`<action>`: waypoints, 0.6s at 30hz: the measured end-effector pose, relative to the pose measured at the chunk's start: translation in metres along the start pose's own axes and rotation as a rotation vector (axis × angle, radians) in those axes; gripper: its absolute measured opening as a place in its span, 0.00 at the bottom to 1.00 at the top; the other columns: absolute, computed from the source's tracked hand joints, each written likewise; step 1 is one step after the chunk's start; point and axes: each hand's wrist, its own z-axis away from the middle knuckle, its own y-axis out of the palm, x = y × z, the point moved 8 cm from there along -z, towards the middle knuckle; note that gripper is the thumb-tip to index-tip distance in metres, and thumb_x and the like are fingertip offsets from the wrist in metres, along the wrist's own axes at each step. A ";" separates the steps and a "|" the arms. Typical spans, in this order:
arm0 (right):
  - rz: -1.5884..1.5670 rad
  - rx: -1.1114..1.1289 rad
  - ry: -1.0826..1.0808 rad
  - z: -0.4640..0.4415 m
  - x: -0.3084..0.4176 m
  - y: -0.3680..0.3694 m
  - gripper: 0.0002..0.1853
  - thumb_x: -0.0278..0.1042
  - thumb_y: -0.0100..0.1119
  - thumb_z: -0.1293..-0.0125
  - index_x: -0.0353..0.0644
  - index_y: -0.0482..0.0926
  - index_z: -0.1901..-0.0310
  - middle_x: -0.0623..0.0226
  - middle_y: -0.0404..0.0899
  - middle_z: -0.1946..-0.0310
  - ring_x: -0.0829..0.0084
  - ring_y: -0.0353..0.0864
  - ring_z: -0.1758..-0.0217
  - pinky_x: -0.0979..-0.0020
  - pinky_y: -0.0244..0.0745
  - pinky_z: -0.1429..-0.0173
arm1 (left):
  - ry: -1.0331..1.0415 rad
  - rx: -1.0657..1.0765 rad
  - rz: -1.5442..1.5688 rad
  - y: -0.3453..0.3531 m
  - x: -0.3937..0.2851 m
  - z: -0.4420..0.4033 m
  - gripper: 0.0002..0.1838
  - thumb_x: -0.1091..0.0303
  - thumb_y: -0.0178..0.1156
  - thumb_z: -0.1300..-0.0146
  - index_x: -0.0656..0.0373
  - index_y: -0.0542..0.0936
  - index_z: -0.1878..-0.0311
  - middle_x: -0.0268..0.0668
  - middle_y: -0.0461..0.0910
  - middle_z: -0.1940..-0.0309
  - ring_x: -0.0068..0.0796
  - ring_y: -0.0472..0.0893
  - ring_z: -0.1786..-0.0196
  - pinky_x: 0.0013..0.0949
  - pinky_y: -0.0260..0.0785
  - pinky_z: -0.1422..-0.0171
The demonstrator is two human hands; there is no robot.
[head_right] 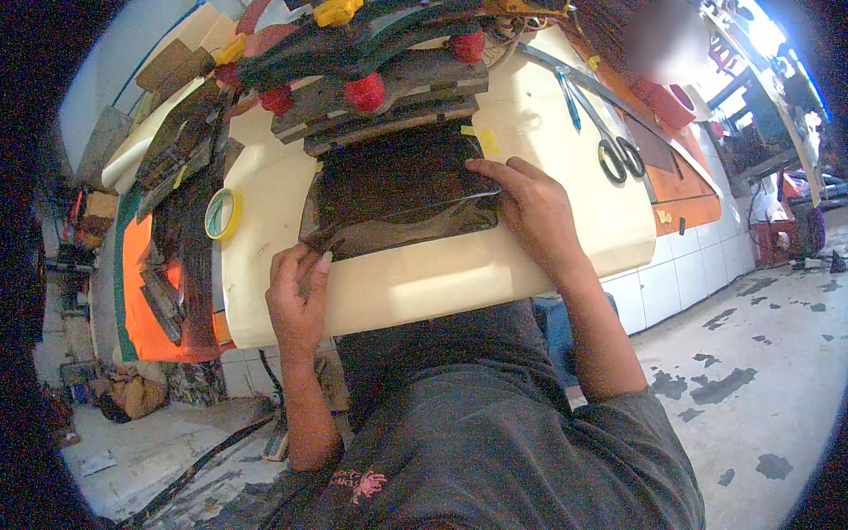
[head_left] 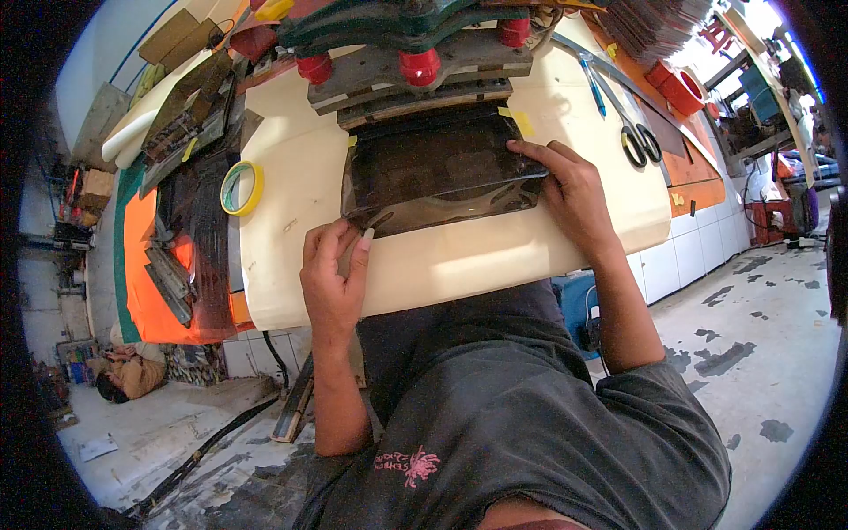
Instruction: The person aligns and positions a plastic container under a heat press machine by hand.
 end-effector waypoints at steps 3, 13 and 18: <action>-0.005 -0.006 -0.001 0.000 0.001 -0.001 0.29 0.18 0.57 0.40 0.54 0.85 0.38 0.56 0.82 0.60 0.48 0.85 0.57 0.51 0.81 0.48 | 0.000 0.000 -0.003 0.000 0.002 0.000 0.17 0.70 0.67 0.26 0.72 0.80 0.40 0.52 0.81 0.45 0.48 0.89 0.41 0.42 0.81 0.36; -0.017 -0.009 0.014 0.000 0.002 -0.001 0.28 0.18 0.57 0.39 0.53 0.86 0.38 0.55 0.82 0.61 0.48 0.85 0.58 0.51 0.80 0.47 | -0.009 0.018 -0.044 0.000 0.000 0.000 0.18 0.66 0.67 0.25 0.69 0.80 0.40 0.48 0.82 0.45 0.46 0.87 0.38 0.43 0.78 0.32; -0.026 0.003 0.021 -0.001 0.001 -0.001 0.28 0.17 0.57 0.39 0.53 0.86 0.38 0.55 0.82 0.60 0.48 0.85 0.57 0.51 0.80 0.47 | -0.016 0.012 -0.030 0.000 0.001 0.000 0.18 0.66 0.67 0.25 0.69 0.80 0.40 0.48 0.82 0.44 0.46 0.87 0.38 0.42 0.78 0.33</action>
